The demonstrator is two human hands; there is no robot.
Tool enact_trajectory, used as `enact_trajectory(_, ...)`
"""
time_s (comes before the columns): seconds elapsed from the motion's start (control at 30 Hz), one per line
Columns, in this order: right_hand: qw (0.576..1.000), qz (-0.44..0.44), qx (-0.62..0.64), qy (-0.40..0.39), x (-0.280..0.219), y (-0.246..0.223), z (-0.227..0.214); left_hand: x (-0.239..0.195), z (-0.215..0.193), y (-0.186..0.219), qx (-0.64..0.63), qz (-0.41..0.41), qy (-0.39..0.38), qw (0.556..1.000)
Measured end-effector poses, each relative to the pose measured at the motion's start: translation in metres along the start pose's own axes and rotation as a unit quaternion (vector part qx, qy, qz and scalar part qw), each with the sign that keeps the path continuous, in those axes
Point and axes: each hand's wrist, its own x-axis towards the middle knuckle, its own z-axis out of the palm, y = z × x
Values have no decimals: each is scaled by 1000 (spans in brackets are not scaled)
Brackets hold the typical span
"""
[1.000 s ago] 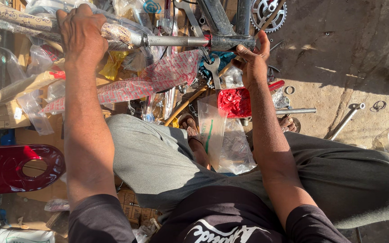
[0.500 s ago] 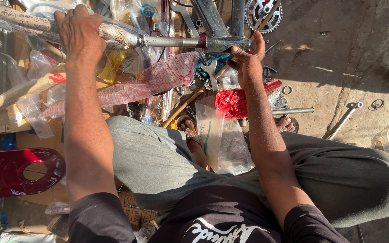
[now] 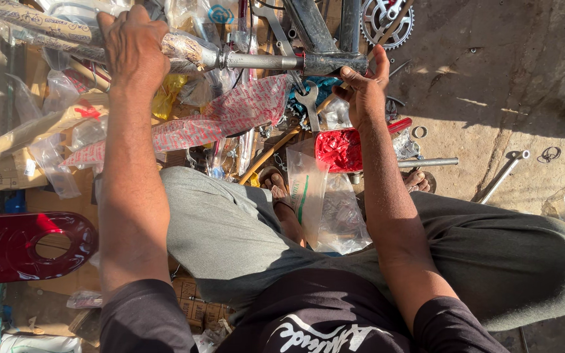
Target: The person is assembling a bicycle frame, specifically focusing on the head tube area. They apply a red substance to the frame, insert a metal tube, and then use a wrench to tighten a nut onto the tube.
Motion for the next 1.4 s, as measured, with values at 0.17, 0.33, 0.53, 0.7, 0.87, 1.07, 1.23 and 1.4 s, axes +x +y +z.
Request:
enact_trajectory(0.17,1000,11,-4,1,0,1,0,19,7,19,-1,16,-5,1000)
enact_trajectory(0.33,1000,16,-3,6,1,0,-1,36,36,44,-8,37,11,999)
enact_trajectory(0.53,1000,21,11,4,2,1,0,49,49,64,-17,36,-2,999)
enact_trajectory(0.7,1000,14,10,3,2,2,2,50,35,66,-32,30,-14,999)
enact_trajectory(0.87,1000,5,12,-7,0,1,3,51,15,67,-71,22,-30,997)
enact_trajectory(1.07,1000,16,13,-1,0,6,1,45,35,65,-111,-45,-113,986)
enact_trajectory(1.23,1000,24,-1,-1,-1,7,1,41,44,63,-102,-46,-135,984)
enact_trajectory(1.4,1000,16,-22,-1,2,-2,5,43,35,60,-68,-12,-72,995)
